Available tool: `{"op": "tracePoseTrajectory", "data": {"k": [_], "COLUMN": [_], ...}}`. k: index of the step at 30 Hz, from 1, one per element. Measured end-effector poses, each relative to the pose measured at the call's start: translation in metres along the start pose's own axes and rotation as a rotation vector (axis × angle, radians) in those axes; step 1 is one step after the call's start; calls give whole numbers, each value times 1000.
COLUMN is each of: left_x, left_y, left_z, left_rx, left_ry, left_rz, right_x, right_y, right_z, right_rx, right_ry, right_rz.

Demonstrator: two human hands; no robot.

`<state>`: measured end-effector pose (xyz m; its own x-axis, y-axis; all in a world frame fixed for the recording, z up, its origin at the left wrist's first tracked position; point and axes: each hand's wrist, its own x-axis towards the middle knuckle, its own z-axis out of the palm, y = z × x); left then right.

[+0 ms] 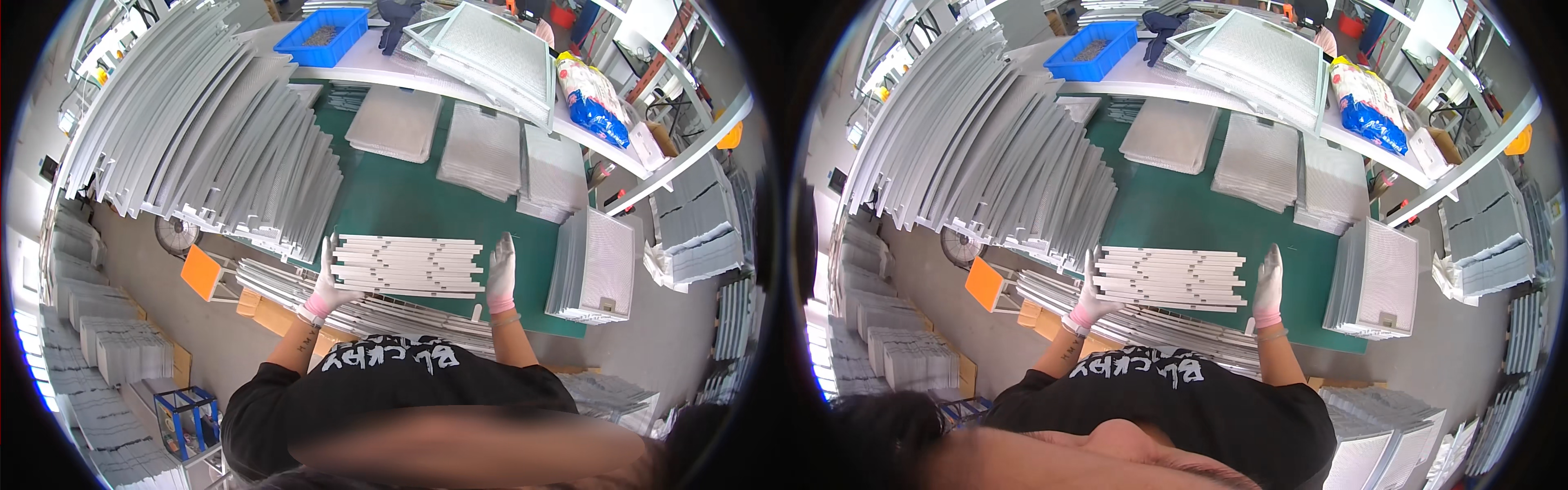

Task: Sorting and stacking industrial mesh filters on a workbench and shelving unit.

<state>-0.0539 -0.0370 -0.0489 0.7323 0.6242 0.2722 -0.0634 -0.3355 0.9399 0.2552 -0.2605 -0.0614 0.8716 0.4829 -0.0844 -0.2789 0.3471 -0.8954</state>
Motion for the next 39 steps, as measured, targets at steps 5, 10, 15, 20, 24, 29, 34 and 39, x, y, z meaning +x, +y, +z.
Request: {"op": "tracePoseTrajectory", "data": {"k": [5, 10, 15, 20, 24, 29, 34, 39], "left_x": [-2, 1, 20, 19, 31, 49, 64, 67], "left_y": [1, 3, 10, 16, 38, 86, 114, 110], "left_z": [1, -3, -9, -13, -19, -40, -30, -27], "left_rx": [-38, 73, 89, 148, 268, 707, 917, 897], "left_ry": [-41, -51, -69, -32, -107, -338, -490, -482], "left_rz": [-27, -35, 13, 67, 108, 124, 167, 169], "right_x": [-6, -13, -1, -39, -39, -29, -29, -28], "right_y": [19, 13, -23, -71, -26, -13, -11, -10], "right_z": [18, 26, 9, 7, 9, 25, 22, 21], "right_rx": [-374, -311, -360, -975, -770, -792, -831, -882], "right_ry": [-553, -525, -643, -799, -709, -681, -704, -713], "right_rz": [22, -53, -61, -147, -175, -279, -363, -428]}}
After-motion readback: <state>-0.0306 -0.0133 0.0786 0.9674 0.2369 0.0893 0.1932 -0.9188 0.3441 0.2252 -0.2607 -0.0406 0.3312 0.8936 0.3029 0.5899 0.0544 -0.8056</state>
